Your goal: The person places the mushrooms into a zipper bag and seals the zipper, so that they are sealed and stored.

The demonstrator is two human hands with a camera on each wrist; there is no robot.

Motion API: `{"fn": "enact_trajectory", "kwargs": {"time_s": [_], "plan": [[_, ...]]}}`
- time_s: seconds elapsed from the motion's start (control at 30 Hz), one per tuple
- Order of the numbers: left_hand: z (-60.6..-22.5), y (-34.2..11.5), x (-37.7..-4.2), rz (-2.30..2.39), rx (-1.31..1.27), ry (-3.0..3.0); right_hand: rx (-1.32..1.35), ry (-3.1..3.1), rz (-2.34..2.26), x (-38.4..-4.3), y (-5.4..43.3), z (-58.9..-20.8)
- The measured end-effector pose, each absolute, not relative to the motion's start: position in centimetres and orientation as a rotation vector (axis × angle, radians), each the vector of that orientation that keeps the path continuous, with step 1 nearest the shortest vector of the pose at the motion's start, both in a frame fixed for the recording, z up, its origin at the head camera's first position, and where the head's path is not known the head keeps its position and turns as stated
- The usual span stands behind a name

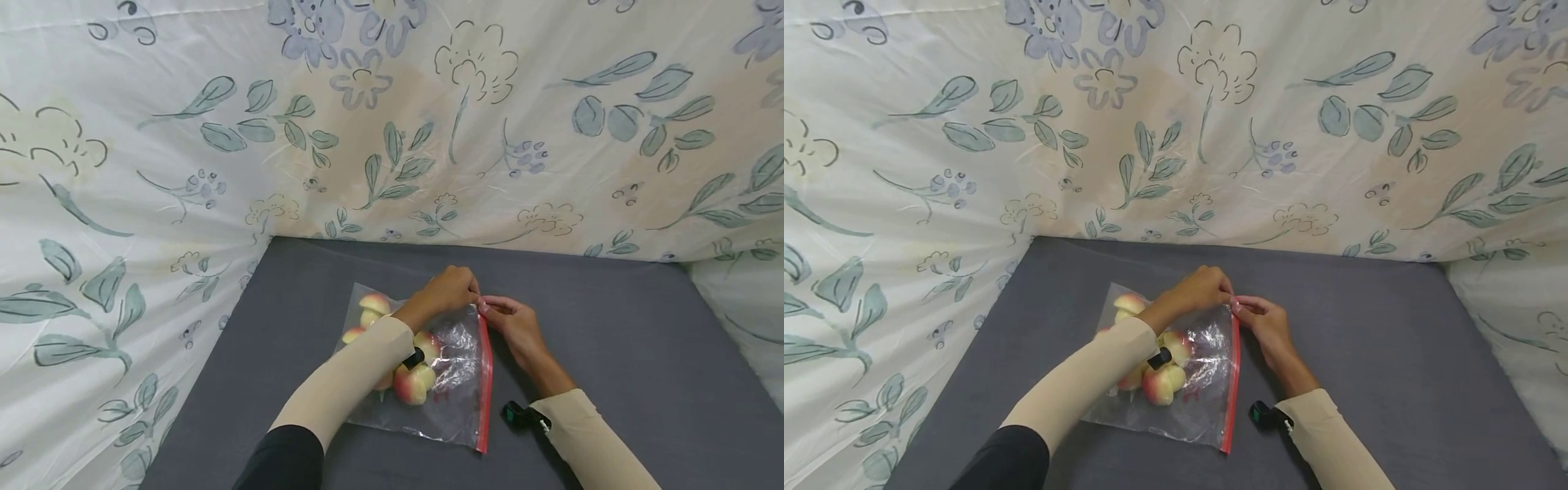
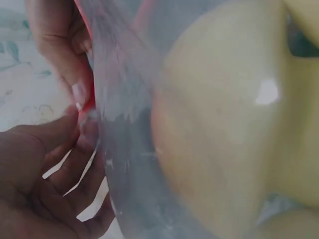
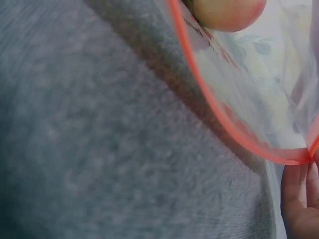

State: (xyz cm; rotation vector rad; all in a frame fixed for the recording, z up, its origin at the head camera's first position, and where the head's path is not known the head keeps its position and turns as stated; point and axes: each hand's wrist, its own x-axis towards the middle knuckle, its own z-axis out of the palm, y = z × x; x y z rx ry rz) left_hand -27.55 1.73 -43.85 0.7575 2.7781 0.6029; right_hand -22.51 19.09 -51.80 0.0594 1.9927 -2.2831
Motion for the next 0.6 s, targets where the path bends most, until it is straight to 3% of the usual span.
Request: {"fn": "enact_trajectory", "kwargs": {"time_s": [0.6], "plan": [[-44.48, 1.92, -27.56, 0.624, 0.690, 2.846, 0.086, 2.038, -2.261, -22.84, 18.76, -51.43]]}}
